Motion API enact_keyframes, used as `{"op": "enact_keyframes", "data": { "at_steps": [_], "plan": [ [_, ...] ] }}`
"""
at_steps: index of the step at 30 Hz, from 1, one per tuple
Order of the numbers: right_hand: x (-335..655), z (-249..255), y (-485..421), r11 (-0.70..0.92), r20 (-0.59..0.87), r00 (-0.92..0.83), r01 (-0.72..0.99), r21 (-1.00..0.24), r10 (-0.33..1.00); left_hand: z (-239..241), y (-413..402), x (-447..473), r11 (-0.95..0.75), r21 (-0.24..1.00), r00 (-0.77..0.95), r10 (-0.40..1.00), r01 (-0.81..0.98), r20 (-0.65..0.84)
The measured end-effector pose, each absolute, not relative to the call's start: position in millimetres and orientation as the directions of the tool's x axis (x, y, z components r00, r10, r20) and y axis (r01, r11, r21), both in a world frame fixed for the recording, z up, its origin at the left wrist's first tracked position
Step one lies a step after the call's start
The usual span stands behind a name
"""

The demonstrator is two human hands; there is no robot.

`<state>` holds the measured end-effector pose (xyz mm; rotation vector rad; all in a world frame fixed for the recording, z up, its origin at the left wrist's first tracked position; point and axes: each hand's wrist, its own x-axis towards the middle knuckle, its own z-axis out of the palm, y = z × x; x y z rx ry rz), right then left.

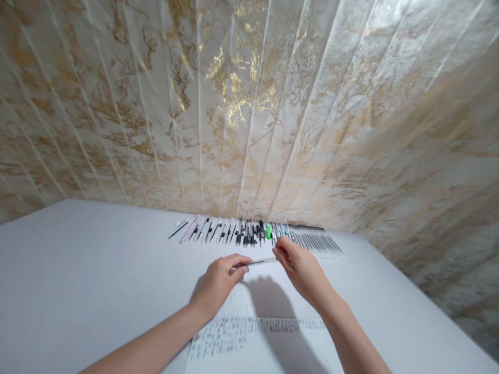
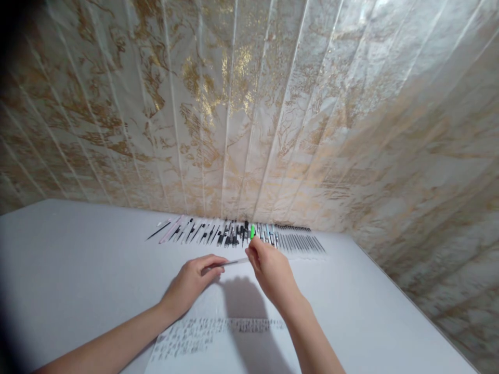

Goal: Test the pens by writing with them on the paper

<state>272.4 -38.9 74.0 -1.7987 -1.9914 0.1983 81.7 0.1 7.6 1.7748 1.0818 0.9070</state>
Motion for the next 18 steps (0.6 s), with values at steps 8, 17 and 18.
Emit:
{"op": "enact_keyframes", "data": {
  "at_steps": [8,17,18],
  "plan": [
    [276.2,68.0,-36.7,0.208,0.288,-0.052,0.812,-0.545,0.956,9.6,-0.6,82.3,-0.197,0.931,0.342,0.936,0.306,0.086],
    [271.9,68.2,-37.1,0.062,0.183,0.015,0.91,-0.409,0.983,11.6,-2.0,81.5,-0.244,0.911,0.344,0.931,0.333,0.124],
    [272.5,68.8,-37.5,0.034,0.172,0.036,0.92,-0.39,0.984,11.8,-2.4,81.4,-0.251,0.908,0.347,0.929,0.334,0.129]
  ]
}}
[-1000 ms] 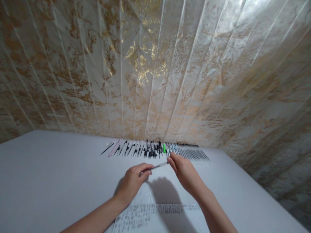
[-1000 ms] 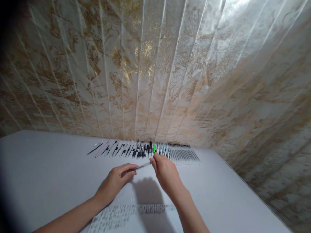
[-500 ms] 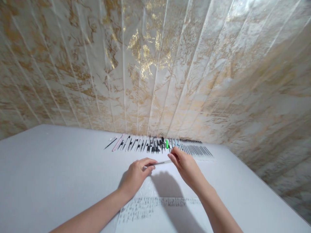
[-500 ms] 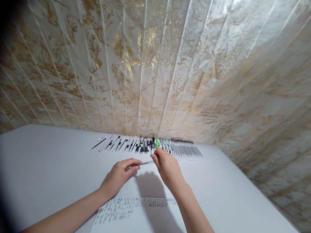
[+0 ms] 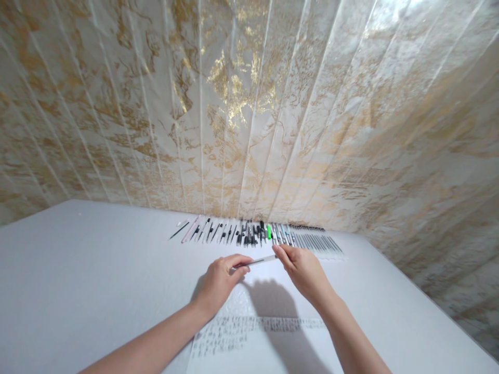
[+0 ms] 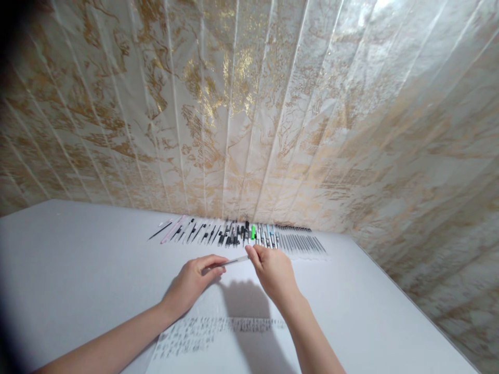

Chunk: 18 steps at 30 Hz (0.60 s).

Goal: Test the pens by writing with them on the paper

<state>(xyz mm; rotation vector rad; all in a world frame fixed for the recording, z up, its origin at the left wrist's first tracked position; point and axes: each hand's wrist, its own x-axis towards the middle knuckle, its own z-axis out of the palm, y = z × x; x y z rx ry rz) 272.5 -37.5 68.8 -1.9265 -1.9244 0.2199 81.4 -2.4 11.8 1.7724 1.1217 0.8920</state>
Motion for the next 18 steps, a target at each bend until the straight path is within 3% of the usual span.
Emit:
{"op": "enact_keyframes", "data": {
  "at_steps": [8,14,18],
  "plan": [
    [276.2,76.6,-39.2,0.142,0.248,-0.04,0.902,-0.408,0.968,9.9,-0.8,82.3,-0.215,0.929,0.351,0.931,0.301,0.102],
    [274.9,72.1,-38.5,0.082,0.237,0.023,0.901,-0.426,0.971,10.1,-2.5,81.5,-0.265,0.916,0.359,0.922,0.302,0.148],
    [275.0,72.7,-38.6,0.139,0.246,-0.029,0.887,-0.441,0.969,10.2,-2.3,80.4,-0.271,0.913,0.348,0.924,0.304,0.158]
  ]
}}
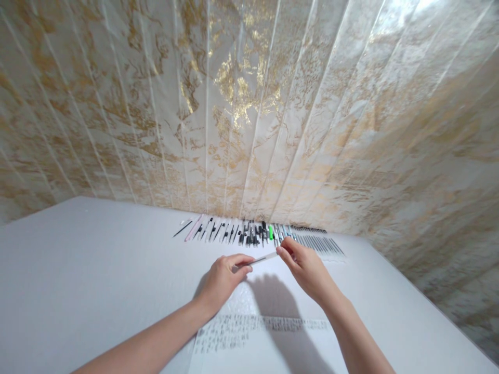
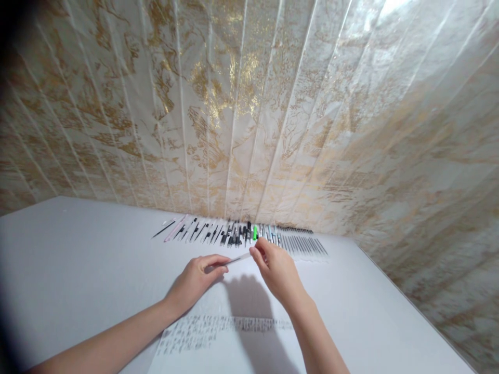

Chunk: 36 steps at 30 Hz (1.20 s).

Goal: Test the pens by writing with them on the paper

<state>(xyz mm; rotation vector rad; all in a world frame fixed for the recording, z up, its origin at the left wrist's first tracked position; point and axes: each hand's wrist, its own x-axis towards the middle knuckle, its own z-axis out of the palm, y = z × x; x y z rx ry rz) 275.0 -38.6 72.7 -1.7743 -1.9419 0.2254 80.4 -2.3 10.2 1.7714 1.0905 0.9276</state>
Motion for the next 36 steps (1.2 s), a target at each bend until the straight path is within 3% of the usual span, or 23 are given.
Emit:
{"op": "enact_keyframes", "data": {
  "at_steps": [4,13,21,26,28,30,33,36],
  "plan": [
    [272.4,71.3,-37.7,0.103,0.243,0.008,0.891,-0.442,0.97,10.7,-1.5,79.8,-0.27,0.895,0.318,0.935,0.355,0.156],
    [276.1,67.6,-36.2,0.124,0.231,0.014,0.81,-0.573,0.973,13.2,-3.9,80.1,-0.319,0.872,0.293,0.931,0.372,0.216],
    [263.6,65.3,-36.5,0.127,0.196,0.055,0.588,-0.799,0.979,15.4,-2.3,80.7,-0.37,0.855,0.234,0.925,0.364,0.301],
    [244.5,63.3,-43.0,0.159,0.172,-0.033,0.582,-0.798,0.985,23.8,-16.8,90.6,-0.371,0.899,0.391,0.882,0.232,0.263],
    [240.4,64.7,-44.6,0.178,0.214,0.015,0.506,-0.844,0.977,29.8,-24.6,94.9,-0.213,0.973,0.417,0.895,0.084,0.16],
    [237.9,67.5,-46.7,0.182,0.236,0.105,0.371,-0.911,0.966,35.8,-30.5,98.2,0.1,0.989,0.435,0.9,-0.108,-0.043],
    [232.1,70.6,-51.9,0.155,0.176,0.127,0.155,-0.976,0.976,41.0,-34.6,101.3,0.551,0.773,0.614,0.739,-0.313,-0.278],
    [223.2,69.0,-56.2,0.029,0.03,0.045,0.031,-0.999,0.999,36.6,-32.4,102.9,0.726,0.585,0.727,0.613,-0.362,-0.311]
  ]
}}
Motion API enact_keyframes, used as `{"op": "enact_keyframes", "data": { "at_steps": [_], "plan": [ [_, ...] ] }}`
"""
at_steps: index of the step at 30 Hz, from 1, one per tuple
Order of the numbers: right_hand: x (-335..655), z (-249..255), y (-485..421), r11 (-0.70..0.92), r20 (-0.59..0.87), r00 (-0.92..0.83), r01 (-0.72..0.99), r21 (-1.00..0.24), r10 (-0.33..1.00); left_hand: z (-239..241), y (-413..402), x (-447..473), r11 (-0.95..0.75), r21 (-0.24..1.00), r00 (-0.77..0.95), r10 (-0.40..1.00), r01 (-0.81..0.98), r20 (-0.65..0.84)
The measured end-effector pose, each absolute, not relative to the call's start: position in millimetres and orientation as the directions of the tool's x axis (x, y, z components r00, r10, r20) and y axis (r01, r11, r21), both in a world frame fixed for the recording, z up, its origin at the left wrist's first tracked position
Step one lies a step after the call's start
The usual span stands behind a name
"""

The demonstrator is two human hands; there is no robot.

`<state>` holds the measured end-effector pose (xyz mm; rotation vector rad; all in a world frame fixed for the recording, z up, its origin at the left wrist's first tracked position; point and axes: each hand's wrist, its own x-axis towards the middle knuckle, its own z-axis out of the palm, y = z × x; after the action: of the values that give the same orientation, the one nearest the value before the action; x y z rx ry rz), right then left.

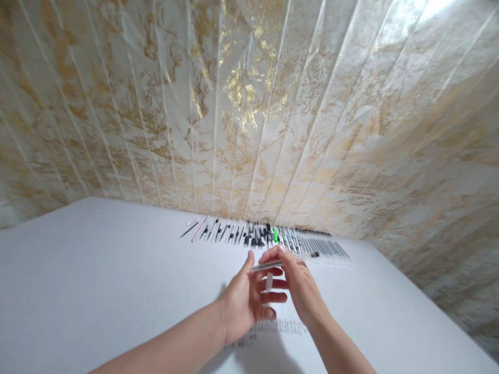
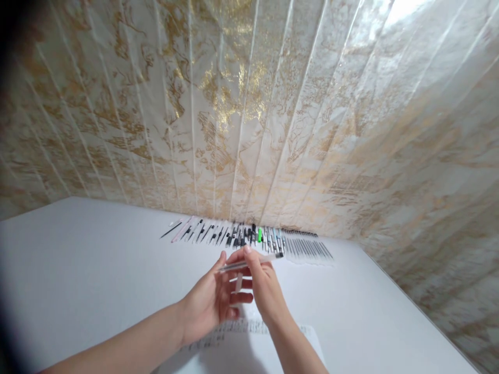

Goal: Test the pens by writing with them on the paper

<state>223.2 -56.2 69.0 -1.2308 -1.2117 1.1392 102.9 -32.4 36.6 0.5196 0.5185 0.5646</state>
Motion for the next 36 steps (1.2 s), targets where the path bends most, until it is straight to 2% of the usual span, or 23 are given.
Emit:
{"op": "enact_keyframes", "data": {
  "at_steps": [1,3,6,8,12,16,19,24,30,33,36],
  "plan": [
    [220.8,68.4,-56.6,0.02,0.02,0.051,0.007,-1.0,0.999,33.0,-30.3,102.9,0.721,0.588,0.707,0.627,-0.366,-0.329],
    [218.1,68.9,-56.4,0.105,0.103,0.113,-0.007,-0.994,0.988,24.1,-24.4,102.0,0.639,0.682,0.607,0.713,-0.355,-0.352],
    [218.1,73.2,-60.7,0.224,0.229,0.155,0.049,-0.973,0.961,10.9,-16.5,99.6,0.449,0.832,0.459,0.845,-0.326,-0.276],
    [217.7,72.4,-71.4,0.189,0.197,0.15,0.065,-0.98,0.969,5.0,-15.7,99.1,0.356,0.875,0.415,0.887,-0.328,-0.205],
    [210.3,44.8,-108.5,0.021,0.037,0.186,0.088,-0.996,0.982,0.1,-25.7,101.2,0.169,0.945,0.336,0.939,-0.281,-0.068],
    [202.4,1.2,-137.0,-0.068,-0.015,0.188,0.277,-0.959,0.982,-3.4,-34.2,102.3,0.058,0.972,0.264,0.964,-0.227,0.004],
    [202.5,-14.5,-138.6,-0.063,0.01,0.246,0.285,-0.957,0.969,-6.8,-32.9,102.7,0.026,0.981,0.235,0.972,-0.193,0.02],
    [215.3,-4.8,-108.7,-0.017,0.033,0.177,0.271,-0.962,0.984,-6.5,-26.0,102.0,-0.034,0.989,0.246,0.967,-0.143,0.069],
    [223.2,10.2,-92.2,0.067,0.122,0.108,0.409,-0.91,0.987,-0.1,-25.1,96.6,-0.123,0.99,0.281,0.95,-0.064,0.136],
    [220.8,8.5,-106.0,0.06,0.096,0.056,0.462,-0.885,0.994,-0.2,-25.2,96.2,-0.156,0.987,0.303,0.94,-0.024,0.156],
    [218.7,1.6,-118.5,-0.006,0.034,0.09,0.409,-0.912,0.995,-1.4,-22.2,96.7,-0.13,0.991,0.33,0.935,-0.009,0.126]
  ]
}}
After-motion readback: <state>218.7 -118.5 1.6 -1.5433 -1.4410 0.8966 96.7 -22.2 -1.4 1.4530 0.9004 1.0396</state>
